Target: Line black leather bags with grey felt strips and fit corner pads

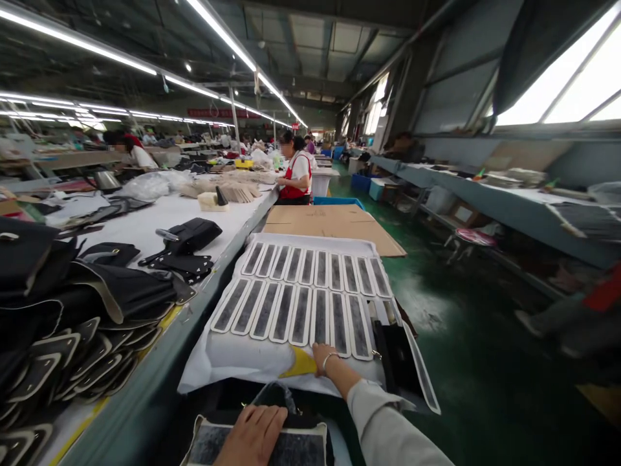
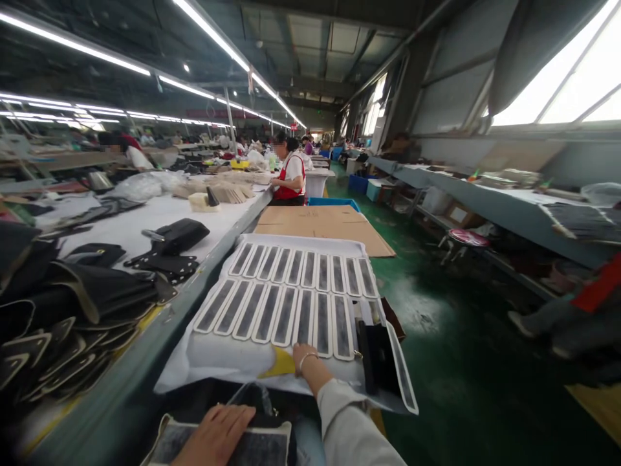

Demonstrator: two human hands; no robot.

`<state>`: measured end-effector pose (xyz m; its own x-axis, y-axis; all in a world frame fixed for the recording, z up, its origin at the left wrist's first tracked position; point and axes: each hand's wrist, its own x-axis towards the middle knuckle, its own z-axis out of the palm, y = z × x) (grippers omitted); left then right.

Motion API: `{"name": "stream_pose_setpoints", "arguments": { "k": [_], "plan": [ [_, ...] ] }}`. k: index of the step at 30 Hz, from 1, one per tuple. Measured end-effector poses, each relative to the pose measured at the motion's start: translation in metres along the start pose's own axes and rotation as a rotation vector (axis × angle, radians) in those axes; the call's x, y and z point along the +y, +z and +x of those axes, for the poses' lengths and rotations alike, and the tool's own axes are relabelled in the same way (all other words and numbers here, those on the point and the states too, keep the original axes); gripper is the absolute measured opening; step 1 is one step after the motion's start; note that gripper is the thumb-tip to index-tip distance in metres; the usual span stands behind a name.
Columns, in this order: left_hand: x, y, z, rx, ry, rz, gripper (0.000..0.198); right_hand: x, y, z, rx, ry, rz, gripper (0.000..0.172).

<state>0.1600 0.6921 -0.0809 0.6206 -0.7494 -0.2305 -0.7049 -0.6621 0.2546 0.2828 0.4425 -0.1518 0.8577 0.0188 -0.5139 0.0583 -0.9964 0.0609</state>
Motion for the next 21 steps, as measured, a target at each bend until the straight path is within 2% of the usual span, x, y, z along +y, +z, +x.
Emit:
{"name": "stream_pose_setpoints", "arguments": {
  "k": [2, 6, 11, 17, 21],
  "plan": [
    [0.005, -0.005, -0.001, -0.061, -0.018, -0.045, 0.07, -0.001, 0.001, 0.001, -0.032, -0.009, -0.001, 0.067],
    [0.008, 0.003, -0.007, 0.009, -0.069, -0.127, 0.089, -0.004, 0.007, -0.006, -0.001, -0.013, -0.007, 0.053],
    [0.01, 0.006, -0.014, 0.044, -0.077, -0.113, 0.086, -0.012, 0.018, -0.009, 0.047, -0.011, -0.016, 0.056],
    [0.009, 0.007, -0.014, 0.079, -0.066, -0.098, 0.087, -0.038, 0.019, -0.024, 0.094, -0.059, 0.0, 0.067],
    [0.009, 0.006, -0.014, 0.069, -0.067, -0.099, 0.086, -0.046, 0.014, -0.039, 0.037, -0.033, 0.071, 0.043]
  ]
}}
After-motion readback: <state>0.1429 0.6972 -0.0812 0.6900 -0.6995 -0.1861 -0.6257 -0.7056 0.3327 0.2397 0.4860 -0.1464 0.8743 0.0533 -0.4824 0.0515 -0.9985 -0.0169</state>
